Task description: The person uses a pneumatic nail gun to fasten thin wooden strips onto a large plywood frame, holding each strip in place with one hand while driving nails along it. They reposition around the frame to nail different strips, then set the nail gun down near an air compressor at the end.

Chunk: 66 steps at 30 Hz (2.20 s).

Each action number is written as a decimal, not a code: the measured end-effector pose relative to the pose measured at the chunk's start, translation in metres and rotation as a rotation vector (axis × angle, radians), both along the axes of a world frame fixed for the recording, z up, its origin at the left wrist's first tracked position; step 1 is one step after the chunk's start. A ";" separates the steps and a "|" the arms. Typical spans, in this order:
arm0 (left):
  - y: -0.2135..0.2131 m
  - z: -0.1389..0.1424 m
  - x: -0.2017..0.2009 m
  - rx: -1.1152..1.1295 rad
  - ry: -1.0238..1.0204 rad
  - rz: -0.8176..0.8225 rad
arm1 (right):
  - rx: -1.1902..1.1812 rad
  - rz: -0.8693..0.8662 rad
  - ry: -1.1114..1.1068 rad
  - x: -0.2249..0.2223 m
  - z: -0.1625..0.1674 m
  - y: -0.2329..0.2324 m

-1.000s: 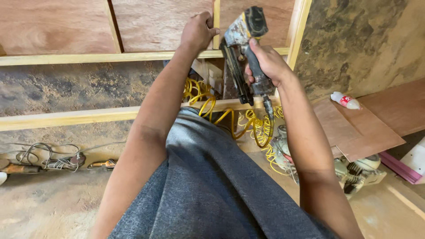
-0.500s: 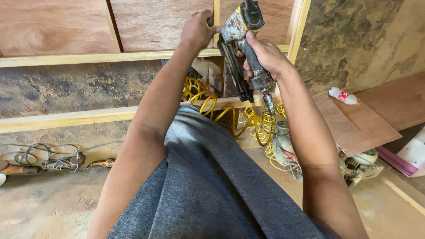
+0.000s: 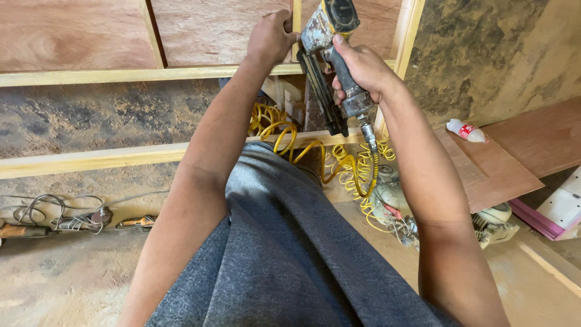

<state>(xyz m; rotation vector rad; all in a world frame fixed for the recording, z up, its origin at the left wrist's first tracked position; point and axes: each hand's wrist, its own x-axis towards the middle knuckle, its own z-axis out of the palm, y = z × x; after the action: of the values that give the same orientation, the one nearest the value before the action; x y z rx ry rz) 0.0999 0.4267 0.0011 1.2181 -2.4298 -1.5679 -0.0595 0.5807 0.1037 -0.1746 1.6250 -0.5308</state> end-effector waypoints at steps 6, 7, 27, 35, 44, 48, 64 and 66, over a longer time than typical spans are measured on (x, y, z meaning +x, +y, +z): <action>0.000 -0.005 -0.002 -0.013 0.032 0.022 | -0.032 -0.029 -0.007 -0.001 0.004 0.002; 0.000 -0.006 -0.001 -0.002 0.010 0.014 | -0.044 -0.013 -0.009 0.000 0.003 0.002; -0.003 -0.009 -0.003 -0.026 0.013 0.006 | 0.013 -0.049 -0.043 -0.002 0.002 -0.005; 0.065 -0.007 0.021 -0.016 0.075 0.152 | -0.044 -0.156 -0.252 -0.047 -0.019 0.032; 0.149 -0.006 0.021 0.769 0.219 0.252 | -0.135 -0.196 -0.485 -0.067 -0.071 0.058; 0.148 -0.011 0.023 0.661 0.080 0.247 | -0.100 -0.236 -0.618 -0.069 -0.080 0.061; 0.158 0.004 0.008 0.822 0.143 0.390 | -0.041 -0.016 -0.321 -0.069 -0.017 0.015; 0.159 0.005 0.002 0.904 0.326 0.506 | 0.047 0.088 -0.215 -0.057 0.002 -0.019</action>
<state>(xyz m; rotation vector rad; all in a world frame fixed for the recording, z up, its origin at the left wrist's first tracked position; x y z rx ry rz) 0.1021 0.5861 0.0066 1.3259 -1.0633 -2.4615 -0.1164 0.5613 0.1057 -0.1482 1.4128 -0.4287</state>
